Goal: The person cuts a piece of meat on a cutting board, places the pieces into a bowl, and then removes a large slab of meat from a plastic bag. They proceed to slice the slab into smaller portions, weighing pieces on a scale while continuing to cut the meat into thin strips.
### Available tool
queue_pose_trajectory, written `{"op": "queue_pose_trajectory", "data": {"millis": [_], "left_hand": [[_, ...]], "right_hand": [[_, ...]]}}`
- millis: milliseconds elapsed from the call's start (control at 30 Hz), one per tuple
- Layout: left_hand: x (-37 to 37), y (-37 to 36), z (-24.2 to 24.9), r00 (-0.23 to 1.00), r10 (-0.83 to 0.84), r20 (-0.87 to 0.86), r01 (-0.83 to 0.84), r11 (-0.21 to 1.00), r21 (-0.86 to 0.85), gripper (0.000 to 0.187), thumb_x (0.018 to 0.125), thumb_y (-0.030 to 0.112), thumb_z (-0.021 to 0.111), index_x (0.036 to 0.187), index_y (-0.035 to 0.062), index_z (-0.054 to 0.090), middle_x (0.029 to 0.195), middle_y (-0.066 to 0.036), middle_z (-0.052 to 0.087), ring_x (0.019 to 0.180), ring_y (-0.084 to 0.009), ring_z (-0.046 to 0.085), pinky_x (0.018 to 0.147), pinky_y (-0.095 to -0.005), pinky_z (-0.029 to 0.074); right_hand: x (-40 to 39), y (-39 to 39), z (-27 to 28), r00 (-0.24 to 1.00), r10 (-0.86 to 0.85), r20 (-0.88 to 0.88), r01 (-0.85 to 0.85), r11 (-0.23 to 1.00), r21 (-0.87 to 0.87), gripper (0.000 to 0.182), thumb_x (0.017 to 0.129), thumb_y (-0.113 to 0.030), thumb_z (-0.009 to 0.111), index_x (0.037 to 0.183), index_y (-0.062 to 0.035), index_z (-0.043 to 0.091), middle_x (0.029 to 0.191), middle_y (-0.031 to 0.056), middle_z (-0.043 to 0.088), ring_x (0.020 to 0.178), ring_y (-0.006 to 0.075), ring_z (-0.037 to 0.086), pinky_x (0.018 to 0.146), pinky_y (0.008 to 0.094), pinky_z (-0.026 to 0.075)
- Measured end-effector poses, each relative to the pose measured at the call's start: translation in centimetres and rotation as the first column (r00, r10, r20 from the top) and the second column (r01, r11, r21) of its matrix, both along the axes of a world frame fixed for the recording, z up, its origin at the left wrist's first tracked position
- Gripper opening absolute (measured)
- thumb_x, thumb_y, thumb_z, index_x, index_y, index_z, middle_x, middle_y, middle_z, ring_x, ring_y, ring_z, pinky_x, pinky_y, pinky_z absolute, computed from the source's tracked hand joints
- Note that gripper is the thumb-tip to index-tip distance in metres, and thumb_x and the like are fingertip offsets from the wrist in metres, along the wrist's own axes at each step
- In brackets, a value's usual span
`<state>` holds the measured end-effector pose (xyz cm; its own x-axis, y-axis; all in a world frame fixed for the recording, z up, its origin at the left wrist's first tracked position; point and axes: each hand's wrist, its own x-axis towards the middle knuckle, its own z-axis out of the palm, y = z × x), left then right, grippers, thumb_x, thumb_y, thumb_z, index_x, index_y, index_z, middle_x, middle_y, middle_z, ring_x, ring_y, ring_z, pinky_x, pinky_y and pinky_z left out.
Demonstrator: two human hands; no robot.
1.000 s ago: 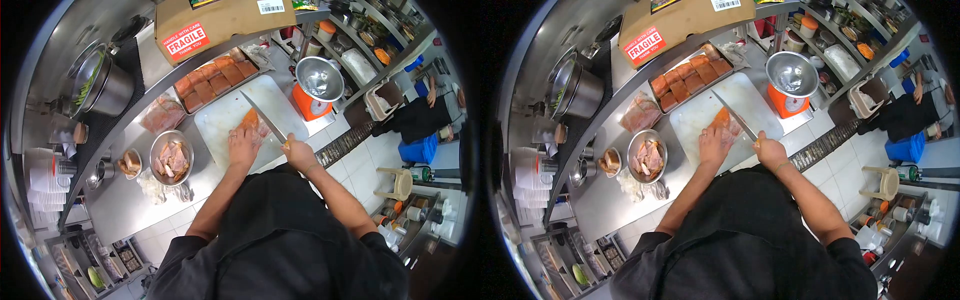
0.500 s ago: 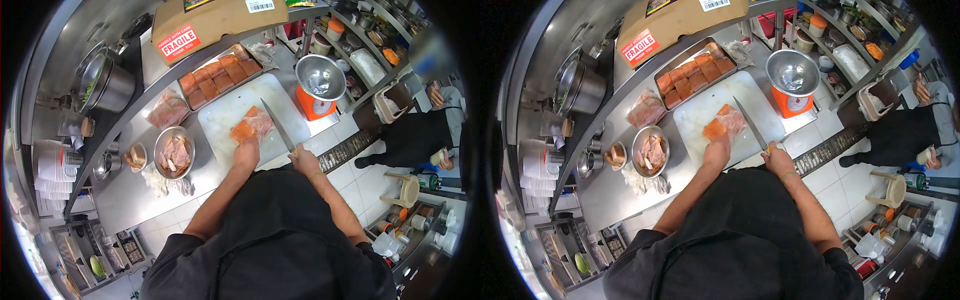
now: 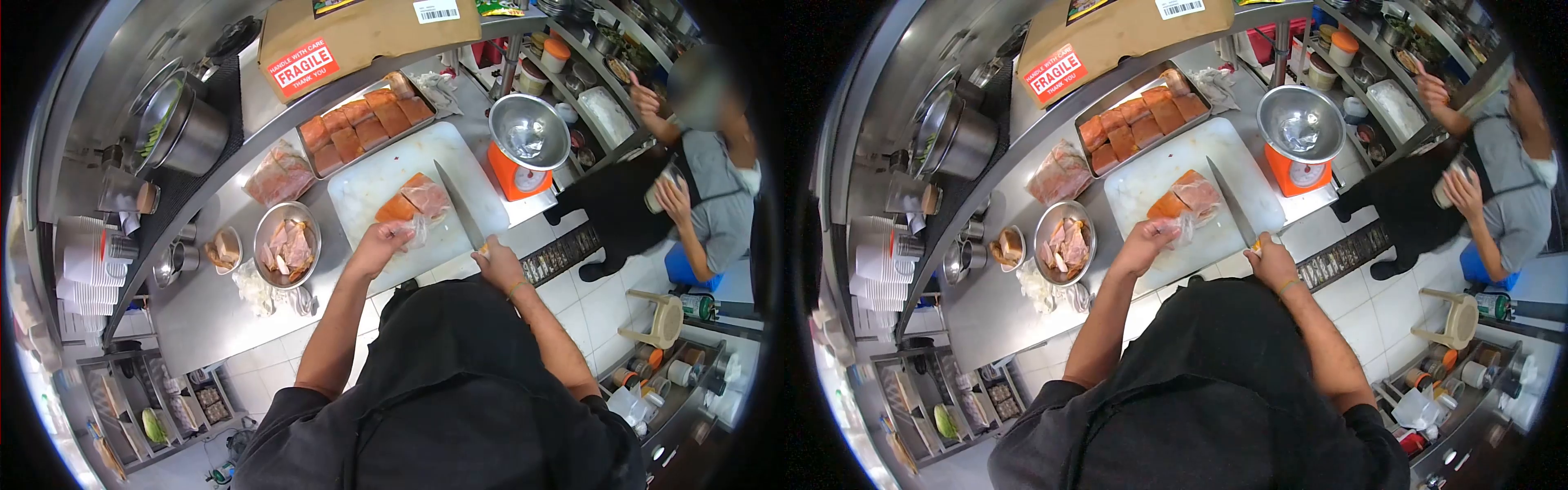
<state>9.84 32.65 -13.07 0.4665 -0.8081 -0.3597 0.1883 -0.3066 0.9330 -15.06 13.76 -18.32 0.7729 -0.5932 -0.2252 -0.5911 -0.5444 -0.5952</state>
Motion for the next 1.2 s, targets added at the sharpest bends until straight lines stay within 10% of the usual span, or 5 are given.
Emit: {"op": "queue_pose_trajectory", "data": {"millis": [167, 500, 733, 900, 1200], "left_hand": [[0.3, -0.5, 3.6, 0.933, 0.160, -0.322, -0.221, 0.961, -0.164, 0.022, 0.103, 0.009, 0.069, 0.122, -0.0014, 0.070, 0.107, -0.004, 0.074, 0.094, -0.0104, 0.066, 0.085, -0.0295, 0.054], [1.9, -0.1, 12.2, 0.975, 0.008, -0.223, -0.093, 0.922, -0.375, 0.017, 0.104, 0.012, 0.069, 0.118, 0.0043, 0.069, 0.105, -0.002, 0.072, 0.096, -0.0094, 0.066, 0.087, -0.0297, 0.054], [5.9, 7.6, 13.6, 0.945, 0.221, -0.243, -0.316, 0.809, -0.496, 0.013, 0.104, 0.009, 0.065, 0.117, 0.0077, 0.066, 0.113, -0.001, 0.070, 0.106, -0.0119, 0.065, 0.092, -0.0332, 0.052], [8.2, 15.8, 14.6, 0.748, 0.620, -0.235, -0.642, 0.589, -0.490, 0.021, 0.098, 0.007, 0.056, 0.118, 0.0019, 0.060, 0.120, -0.012, 0.068, 0.113, -0.0227, 0.066, 0.105, -0.0389, 0.051], [10.5, 27.7, 15.8, 0.473, 0.863, -0.178, -0.744, 0.284, -0.605, 0.019, 0.095, 0.009, 0.055, 0.111, 0.0004, 0.059, 0.115, -0.010, 0.066, 0.107, -0.0198, 0.064, 0.100, -0.0362, 0.050]], "right_hand": [[0.0, 0.2, 0.3, 0.999, -0.002, 0.040, 0.003, 1.000, -0.008, 0.044, 0.096, -0.035, 0.075, 0.109, 0.0011, 0.053, 0.083, 0.0316, 0.070, 0.082, 0.0522, 0.070, 0.072, 0.0583, 0.056], [0.4, 0.7, 1.6, 0.999, 0.025, 0.036, -0.025, 1.000, 0.007, 0.044, 0.095, -0.036, 0.076, 0.107, 0.0006, 0.055, 0.082, 0.0318, 0.070, 0.083, 0.0524, 0.070, 0.072, 0.0589, 0.055], [0.6, 0.7, 2.4, 0.997, 0.067, 0.048, -0.066, 0.998, -0.022, 0.041, 0.095, -0.033, 0.076, 0.108, -0.0009, 0.055, 0.086, 0.0322, 0.071, 0.086, 0.0546, 0.068, 0.072, 0.0605, 0.053], [0.9, 0.3, 2.9, 0.997, 0.073, -0.017, -0.073, 0.996, -0.051, 0.039, 0.095, -0.031, 0.076, 0.108, -0.0014, 0.054, 0.087, 0.0326, 0.070, 0.088, 0.0553, 0.067, 0.072, 0.0609, 0.052], [1.1, -0.1, 3.8, 0.996, 0.089, -0.008, -0.090, 0.993, -0.077, 0.040, 0.095, -0.026, 0.078, 0.113, 0.0021, 0.057, 0.088, 0.0321, 0.071, 0.087, 0.0538, 0.068, 0.069, 0.0552, 0.053]]}}
